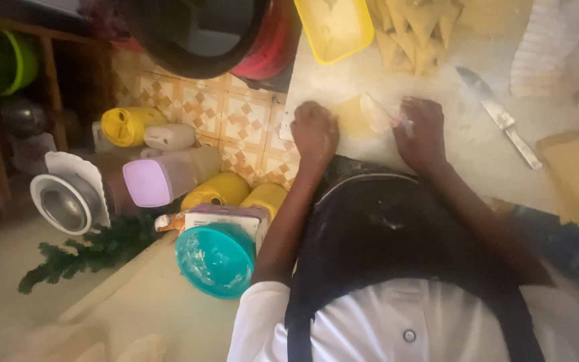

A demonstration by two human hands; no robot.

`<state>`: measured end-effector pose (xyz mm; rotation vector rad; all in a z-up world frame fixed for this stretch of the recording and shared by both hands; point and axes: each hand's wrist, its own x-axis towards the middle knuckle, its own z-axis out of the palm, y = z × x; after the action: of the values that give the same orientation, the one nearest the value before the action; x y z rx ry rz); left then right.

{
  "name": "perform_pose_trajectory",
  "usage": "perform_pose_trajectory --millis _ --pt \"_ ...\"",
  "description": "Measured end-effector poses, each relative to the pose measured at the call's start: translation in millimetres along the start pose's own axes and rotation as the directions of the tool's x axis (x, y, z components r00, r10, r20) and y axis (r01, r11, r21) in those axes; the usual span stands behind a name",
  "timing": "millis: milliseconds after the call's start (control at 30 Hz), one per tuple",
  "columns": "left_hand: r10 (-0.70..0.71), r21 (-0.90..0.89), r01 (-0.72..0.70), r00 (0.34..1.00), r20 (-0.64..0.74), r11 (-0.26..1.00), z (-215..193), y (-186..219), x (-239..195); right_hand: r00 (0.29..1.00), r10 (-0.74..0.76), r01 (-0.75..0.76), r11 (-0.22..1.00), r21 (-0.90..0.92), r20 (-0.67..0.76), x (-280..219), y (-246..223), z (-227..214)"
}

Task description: Folding and sealing triangular dough pieces into samosa pockets using a flour-water paste as an adhesive.

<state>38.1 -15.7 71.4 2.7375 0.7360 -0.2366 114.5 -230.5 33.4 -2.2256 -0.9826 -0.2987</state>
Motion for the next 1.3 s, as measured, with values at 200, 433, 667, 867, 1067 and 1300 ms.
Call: perform_pose_trajectory --millis 200,433,667,867,1067,1300 --pt "0.121 -0.021 -0.12 0.988 0.097 0.993 14 14 1 0.849 0.493 -0.528 0.783 0.329 0.189 17 -36 -20" --pt "0.285 -0.367 -0.334 0.941 -0.182 0.868 -3 43 -11 0.557 0.63 -0.829 0.464 0.314 0.541 38 -42 -23" --pt "0.427 -0.499 -0.366 0.904 0.01 0.786 -16 46 -12 0.476 0.672 -0.873 0.439 0.213 0.567 47 -40 -13" --pt "0.368 -0.404 -0.414 0.91 -0.191 0.816 21 24 -12 0.498 0.714 -0.843 0.533 0.079 0.492 47 -39 -6" --pt "0.487 -0.167 -0.49 0.871 -0.06 0.856 26 21 -12 0.624 0.659 -0.745 0.664 0.065 0.42 41 -43 -4" --pt "0.565 0.026 -0.564 0.825 -0.01 0.825 39 15 -12 0.582 0.684 -0.765 0.644 0.011 0.44 44 -52 -9"
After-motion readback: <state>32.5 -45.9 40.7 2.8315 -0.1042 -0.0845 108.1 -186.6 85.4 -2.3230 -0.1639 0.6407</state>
